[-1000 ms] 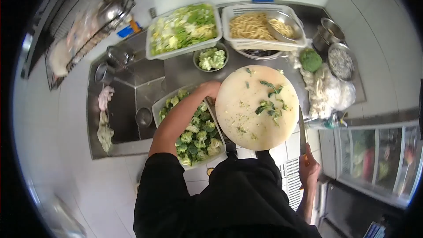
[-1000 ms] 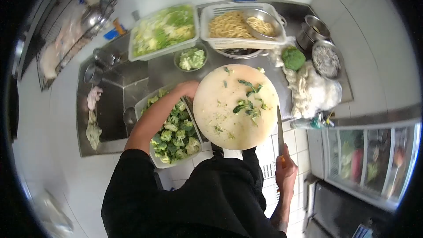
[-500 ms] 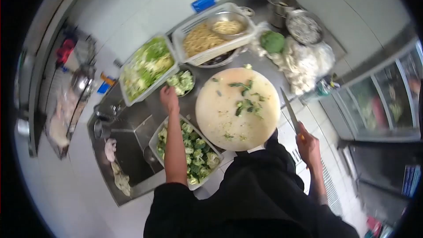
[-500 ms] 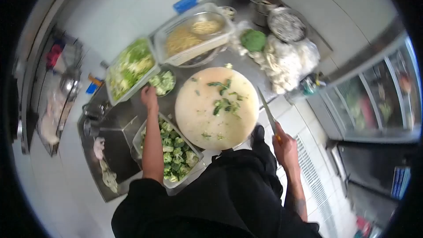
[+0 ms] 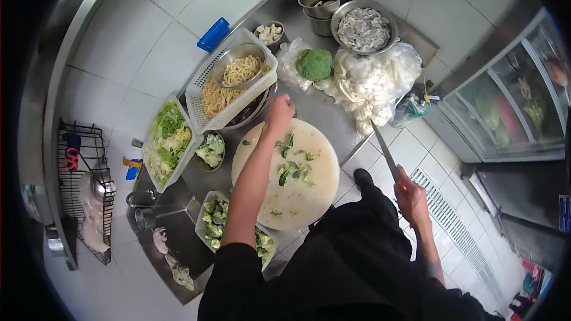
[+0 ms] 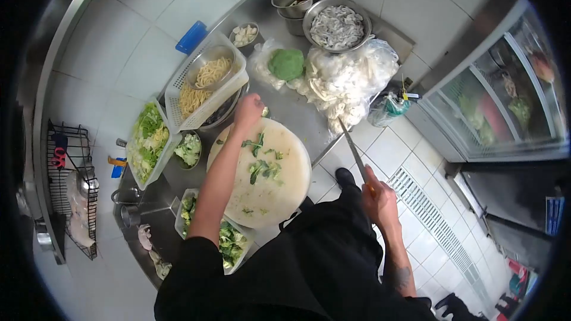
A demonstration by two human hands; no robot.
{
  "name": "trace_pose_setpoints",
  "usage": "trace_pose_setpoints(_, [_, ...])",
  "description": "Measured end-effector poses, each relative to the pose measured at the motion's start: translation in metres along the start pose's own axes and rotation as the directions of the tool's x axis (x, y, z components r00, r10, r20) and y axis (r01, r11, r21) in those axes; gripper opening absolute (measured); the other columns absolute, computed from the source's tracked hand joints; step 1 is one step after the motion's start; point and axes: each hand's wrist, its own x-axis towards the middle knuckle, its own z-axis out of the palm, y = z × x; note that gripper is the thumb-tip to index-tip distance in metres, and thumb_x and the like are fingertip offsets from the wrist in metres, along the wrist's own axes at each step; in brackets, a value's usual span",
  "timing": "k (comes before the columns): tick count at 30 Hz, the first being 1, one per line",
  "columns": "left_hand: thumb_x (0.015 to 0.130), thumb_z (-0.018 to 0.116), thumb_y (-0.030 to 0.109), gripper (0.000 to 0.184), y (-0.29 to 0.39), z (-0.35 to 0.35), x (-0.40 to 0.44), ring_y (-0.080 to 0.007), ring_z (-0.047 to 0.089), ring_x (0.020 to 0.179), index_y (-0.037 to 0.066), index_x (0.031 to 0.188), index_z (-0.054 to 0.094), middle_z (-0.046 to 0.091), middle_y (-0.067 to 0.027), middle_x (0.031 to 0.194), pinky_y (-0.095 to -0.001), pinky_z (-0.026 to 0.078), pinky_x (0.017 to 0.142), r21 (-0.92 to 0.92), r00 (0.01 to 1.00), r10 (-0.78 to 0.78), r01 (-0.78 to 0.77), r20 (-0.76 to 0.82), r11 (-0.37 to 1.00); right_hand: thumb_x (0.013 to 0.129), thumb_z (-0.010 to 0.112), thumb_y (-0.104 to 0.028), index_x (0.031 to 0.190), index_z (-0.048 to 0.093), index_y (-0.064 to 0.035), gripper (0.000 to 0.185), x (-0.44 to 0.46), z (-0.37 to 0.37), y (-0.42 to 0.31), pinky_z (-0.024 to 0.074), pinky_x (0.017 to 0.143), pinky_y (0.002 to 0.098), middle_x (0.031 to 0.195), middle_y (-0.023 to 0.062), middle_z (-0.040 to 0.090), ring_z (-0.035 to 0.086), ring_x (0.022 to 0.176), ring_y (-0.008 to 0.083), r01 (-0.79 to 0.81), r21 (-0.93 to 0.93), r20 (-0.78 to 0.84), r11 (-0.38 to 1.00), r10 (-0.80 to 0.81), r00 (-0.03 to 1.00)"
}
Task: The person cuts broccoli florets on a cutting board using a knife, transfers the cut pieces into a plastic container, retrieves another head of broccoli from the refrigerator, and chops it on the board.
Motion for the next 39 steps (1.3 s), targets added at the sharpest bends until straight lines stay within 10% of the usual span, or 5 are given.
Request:
trace_pose_setpoints(5, [0.078, 0.082, 0.027, 0.042, -0.023, 0.056, 0.057, -0.0341, 0.071, 0.108, 0.002, 0.111, 0.075, 0.076, -0.0159, 0.109, -0.0429, 0.057, 0.094, 0.354, 0.813, -0.269, 0.083, 0.516, 0.931, 0.093, 0.062, -0.004, 0.144, 0.058, -0.0093, 0.051, 0.024, -0.03, 0.035, 0.055, 0.077, 0.0427, 0.09, 0.0257, 0.07, 0.072, 0.08, 0.0352, -0.124, -0.051, 0.022, 0.991, 0.125, 0.992])
trace_pose_setpoints(14, [0.072, 0.084, 0.014, 0.042, 0.05, -0.012, -0.085, -0.0216, 0.073, 0.087, 0.004, 0.109, 0.066, 0.074, -0.0121, 0.095, -0.0392, 0.058, 0.076, -0.739, 0.818, -0.455, 0.056, -0.352, 0.671, 0.102, 0.054, -0.017, 0.152, 0.051, -0.0174, 0.05, 0.12, -0.053, 0.072, 0.0367, 0.041, 0.032, 0.058, -0.002, 0.043, 0.043, 0.044, 0.0083, 0.07, -0.072, 0.265, 0.995, -0.049, 0.963])
trace_pose_setpoints(21, [0.082, 0.079, 0.034, 0.032, -0.082, -0.104, -0.269, -0.0316, 0.073, 0.081, 0.01, 0.101, 0.071, 0.074, -0.018, 0.089, -0.0413, 0.057, 0.074, -0.515, 0.196, -0.698, 0.545, -0.689, 0.661, 0.104, 0.052, -0.021, 0.153, 0.048, -0.0241, 0.05, 0.168, -0.052, 0.074, 0.0404, 0.046, 0.0337, 0.061, 0.0011, 0.046, 0.048, 0.05, 0.0096, 0.27, -0.038, 0.357, 0.962, -0.239, 0.903])
trace_pose_setpoints(27, [0.099, 0.054, 0.042, 0.039, -0.198, -0.086, -0.325, -0.0403, 0.07, 0.1, 0.016, 0.119, 0.075, 0.075, -0.0149, 0.109, -0.0492, 0.054, 0.089, -0.16, 0.355, -0.807, 0.866, -0.471, 0.474, 0.102, 0.054, -0.02, 0.153, 0.048, -0.029, 0.052, 0.162, -0.043, 0.071, 0.0435, 0.048, 0.0333, 0.062, 0.0038, 0.049, 0.05, 0.052, 0.0099, 0.345, -0.143, 0.334, 0.928, -0.283, 0.899])
trace_pose_setpoints(39, [0.09, 0.073, 0.025, 0.042, 0.107, -0.016, -0.043, -0.0401, 0.067, 0.105, 0.001, 0.123, 0.063, 0.069, -0.0239, 0.11, -0.0454, 0.053, 0.091, -0.145, 0.913, 0.168, -0.236, -0.373, 0.961, 0.095, 0.063, -0.007, 0.144, 0.058, -0.0099, 0.05, 0.081, -0.061, 0.068, 0.0535, 0.073, 0.0375, 0.087, 0.0196, 0.069, 0.066, 0.074, 0.0269, 0.147, 0.017, 0.122, 0.989, -0.148, 0.981])
